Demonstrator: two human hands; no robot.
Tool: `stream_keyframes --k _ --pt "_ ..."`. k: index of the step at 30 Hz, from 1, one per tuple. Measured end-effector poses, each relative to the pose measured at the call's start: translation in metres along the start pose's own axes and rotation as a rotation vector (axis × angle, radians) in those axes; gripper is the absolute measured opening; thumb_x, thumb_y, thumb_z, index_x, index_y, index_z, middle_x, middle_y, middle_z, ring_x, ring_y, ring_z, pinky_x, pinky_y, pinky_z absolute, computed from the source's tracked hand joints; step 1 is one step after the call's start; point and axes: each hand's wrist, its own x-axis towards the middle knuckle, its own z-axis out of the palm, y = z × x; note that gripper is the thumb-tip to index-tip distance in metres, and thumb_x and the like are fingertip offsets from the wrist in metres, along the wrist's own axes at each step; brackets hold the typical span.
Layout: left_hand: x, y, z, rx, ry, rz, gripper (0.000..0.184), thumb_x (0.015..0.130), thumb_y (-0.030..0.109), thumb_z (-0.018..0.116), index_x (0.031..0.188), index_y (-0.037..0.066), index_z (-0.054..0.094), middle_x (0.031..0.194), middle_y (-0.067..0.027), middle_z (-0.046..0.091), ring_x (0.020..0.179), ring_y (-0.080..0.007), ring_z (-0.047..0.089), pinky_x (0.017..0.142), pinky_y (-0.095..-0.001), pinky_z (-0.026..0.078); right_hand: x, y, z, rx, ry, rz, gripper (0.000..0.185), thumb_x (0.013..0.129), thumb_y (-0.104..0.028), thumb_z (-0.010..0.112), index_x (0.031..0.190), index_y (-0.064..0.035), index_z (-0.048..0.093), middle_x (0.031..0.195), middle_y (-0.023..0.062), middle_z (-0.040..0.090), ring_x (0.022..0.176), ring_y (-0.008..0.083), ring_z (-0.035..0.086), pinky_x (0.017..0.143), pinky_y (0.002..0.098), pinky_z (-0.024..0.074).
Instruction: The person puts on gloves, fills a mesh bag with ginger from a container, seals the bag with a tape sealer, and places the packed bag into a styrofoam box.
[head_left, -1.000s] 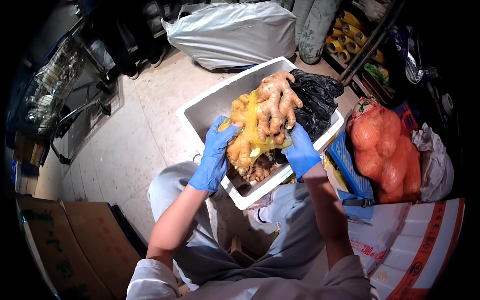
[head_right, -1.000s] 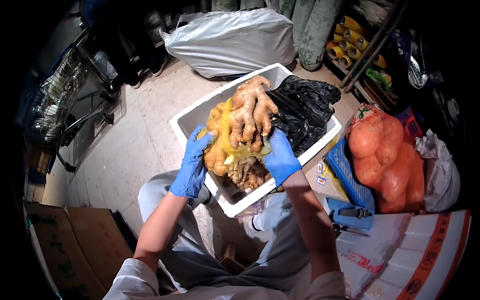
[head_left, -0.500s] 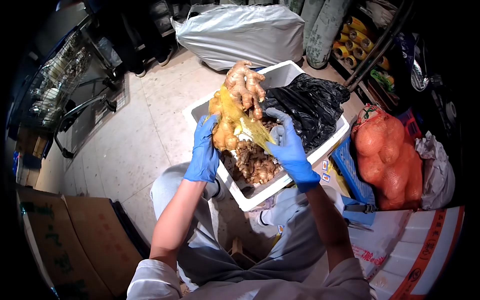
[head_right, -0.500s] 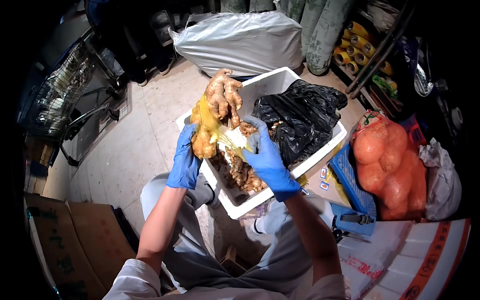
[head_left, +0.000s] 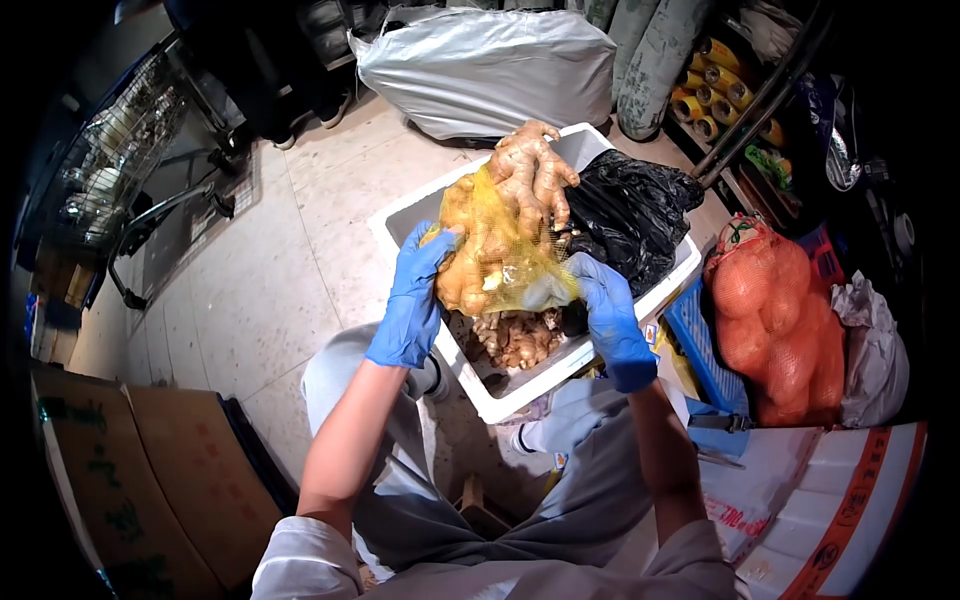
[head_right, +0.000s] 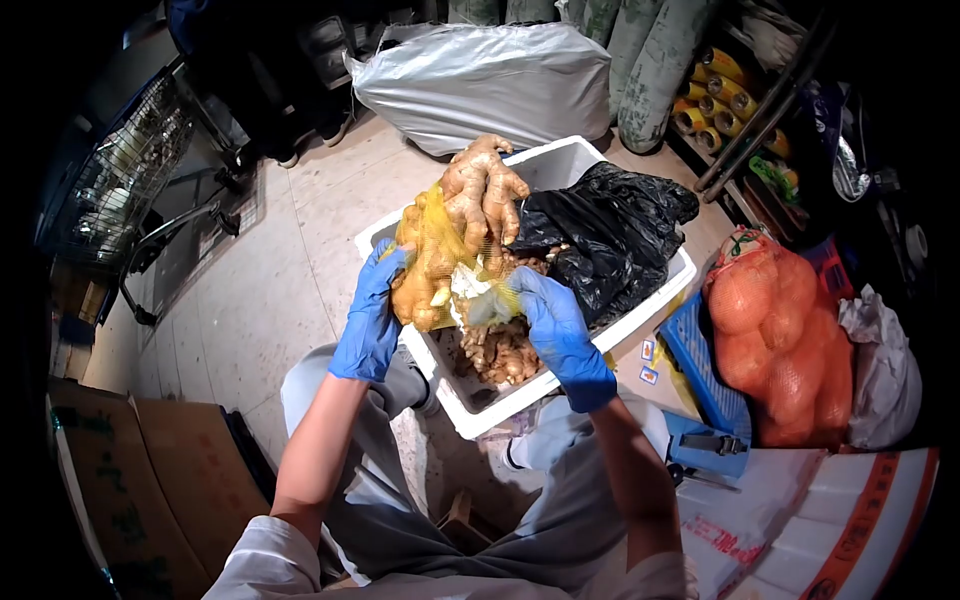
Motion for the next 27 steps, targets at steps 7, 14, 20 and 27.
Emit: stream_keyframes --k 7,14,20,27 --pt "-0.004 -0.001 -0.001 0.103 0.013 -0.021 0.030 0.071 0.009 0.066 0.094 0.005 0.047 0.087 -0.0049 0.056 0.075 -0.0123 0.058 0.065 -0.0233 0.049 -0.001 -0.024 0.009 0.046 0.064 0.183 0.022 0.075 -0.007 0.065 0.093 0.0010 0.056 0.082 0.0044 0.057 0.072 0.0051 0.052 0.064 0.0190 0.0435" --pt "-0.008 0.005 -0.001 0.190 -0.013 -0.035 0.026 0.076 0.012 0.061 0.097 0.005 0.048 0.091 -0.0053 0.056 0.080 -0.0121 0.056 0.071 -0.0243 0.048 0.001 -0.025 -0.025 0.132 0.458 -0.026 0.010 0.073 0.002 0.062 0.083 0.0019 0.059 0.079 0.0076 0.062 0.069 0.0079 0.057 0.063 0.0186 0.0464" --pt "-0.018 0.008 0.010 0.562 -0.131 -0.113 0.024 0.068 0.010 0.069 0.084 0.005 0.053 0.075 -0.0003 0.054 0.069 -0.0070 0.052 0.063 -0.0214 0.044 0.002 -0.018 -0.030 0.066 0.311 0.165 0.012 0.076 -0.002 0.061 0.087 0.0020 0.059 0.081 0.0066 0.062 0.072 0.0079 0.058 0.066 0.0196 0.0467" --pt "-0.016 -0.002 0.009 0.674 -0.114 -0.104 0.025 0.067 0.009 0.070 0.086 0.004 0.054 0.074 0.0008 0.054 0.067 -0.0052 0.049 0.061 -0.0199 0.042 -0.010 -0.019 -0.040 0.163 0.183 0.092 0.016 0.082 -0.016 0.055 0.081 -0.0011 0.059 0.074 0.0029 0.060 0.062 0.0082 0.054 0.057 0.0181 0.0408"
